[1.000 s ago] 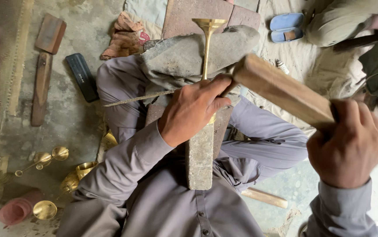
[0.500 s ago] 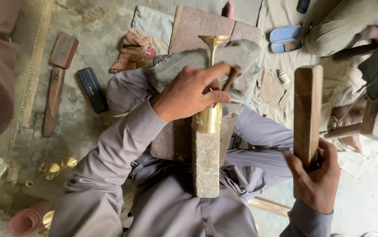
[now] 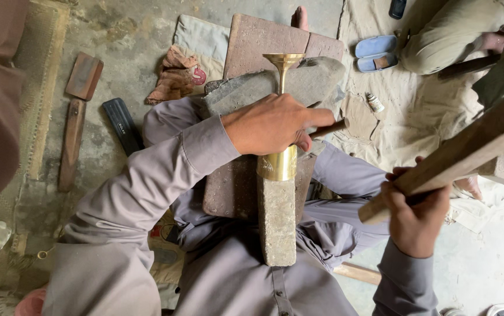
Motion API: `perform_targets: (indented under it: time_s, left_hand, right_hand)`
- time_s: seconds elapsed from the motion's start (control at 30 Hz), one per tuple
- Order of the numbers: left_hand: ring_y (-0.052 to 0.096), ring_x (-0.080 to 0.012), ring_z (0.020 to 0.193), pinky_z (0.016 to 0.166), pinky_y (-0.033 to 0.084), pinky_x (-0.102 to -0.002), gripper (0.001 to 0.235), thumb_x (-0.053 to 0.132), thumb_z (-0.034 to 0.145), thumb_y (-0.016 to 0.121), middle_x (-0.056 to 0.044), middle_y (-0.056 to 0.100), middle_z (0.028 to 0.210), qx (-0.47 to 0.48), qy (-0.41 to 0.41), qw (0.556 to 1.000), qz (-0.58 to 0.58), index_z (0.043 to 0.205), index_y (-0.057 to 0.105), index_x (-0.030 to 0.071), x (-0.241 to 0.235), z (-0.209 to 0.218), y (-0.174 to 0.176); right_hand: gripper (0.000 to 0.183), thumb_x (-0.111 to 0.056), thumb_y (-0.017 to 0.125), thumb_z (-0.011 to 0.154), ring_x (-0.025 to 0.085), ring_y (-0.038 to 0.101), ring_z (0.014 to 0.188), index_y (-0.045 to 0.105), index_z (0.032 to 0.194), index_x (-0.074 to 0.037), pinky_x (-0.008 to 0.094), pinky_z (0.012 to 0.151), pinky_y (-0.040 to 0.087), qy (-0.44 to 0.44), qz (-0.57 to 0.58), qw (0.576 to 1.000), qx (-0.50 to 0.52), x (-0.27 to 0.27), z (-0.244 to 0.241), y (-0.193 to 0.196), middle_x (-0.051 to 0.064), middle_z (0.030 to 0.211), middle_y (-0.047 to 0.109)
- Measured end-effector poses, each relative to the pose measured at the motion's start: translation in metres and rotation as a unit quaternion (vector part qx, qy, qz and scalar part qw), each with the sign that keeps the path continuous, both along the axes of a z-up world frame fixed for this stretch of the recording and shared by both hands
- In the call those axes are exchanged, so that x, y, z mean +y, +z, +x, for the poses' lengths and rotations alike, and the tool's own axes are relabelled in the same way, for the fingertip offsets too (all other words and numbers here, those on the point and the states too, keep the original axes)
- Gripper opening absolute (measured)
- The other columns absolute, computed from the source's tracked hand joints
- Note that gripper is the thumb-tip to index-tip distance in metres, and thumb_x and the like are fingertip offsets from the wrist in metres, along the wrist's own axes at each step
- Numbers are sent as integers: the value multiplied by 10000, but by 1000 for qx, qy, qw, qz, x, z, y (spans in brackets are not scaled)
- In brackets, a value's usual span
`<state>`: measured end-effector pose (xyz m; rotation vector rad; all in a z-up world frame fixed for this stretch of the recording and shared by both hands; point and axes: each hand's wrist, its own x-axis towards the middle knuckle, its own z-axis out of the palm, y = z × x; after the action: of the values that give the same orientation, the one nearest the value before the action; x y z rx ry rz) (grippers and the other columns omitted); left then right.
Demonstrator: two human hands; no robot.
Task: The person sits on the floor and uses a wooden mallet to strike a metal chisel, engraving a decorative pattern onto a brass candlestick holder. The person repeatedly repositions the chisel and strikes it to create a textured design on the metal surface.
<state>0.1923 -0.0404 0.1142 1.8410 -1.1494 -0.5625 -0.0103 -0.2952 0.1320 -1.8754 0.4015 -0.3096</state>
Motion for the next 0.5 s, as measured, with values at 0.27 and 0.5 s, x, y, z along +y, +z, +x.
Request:
perform_targets:
  time_s: [0.27,0.5]
  left_hand:
    - [801,-220,802,653,634,-342,405,-61,898,638,-130,773,795,-13,34,999,-5,1267,574,93,3,-7,-5]
    - [815,-203,807,611,639,-327,307,-58,929,622,-139,760,814,4,66,995,-77,1211,592,59,10,-13,-13]
  right_hand:
    - [526,97,616,816,196,629,821,509,1314,-34,343,689,501,-33,-108,993,37,7,17,7,99,997,656]
    - [496,35,621,799,178,640,942,485,1276,16,325,861,550,17,-128,992,-13,11,28,23,77,1002,628]
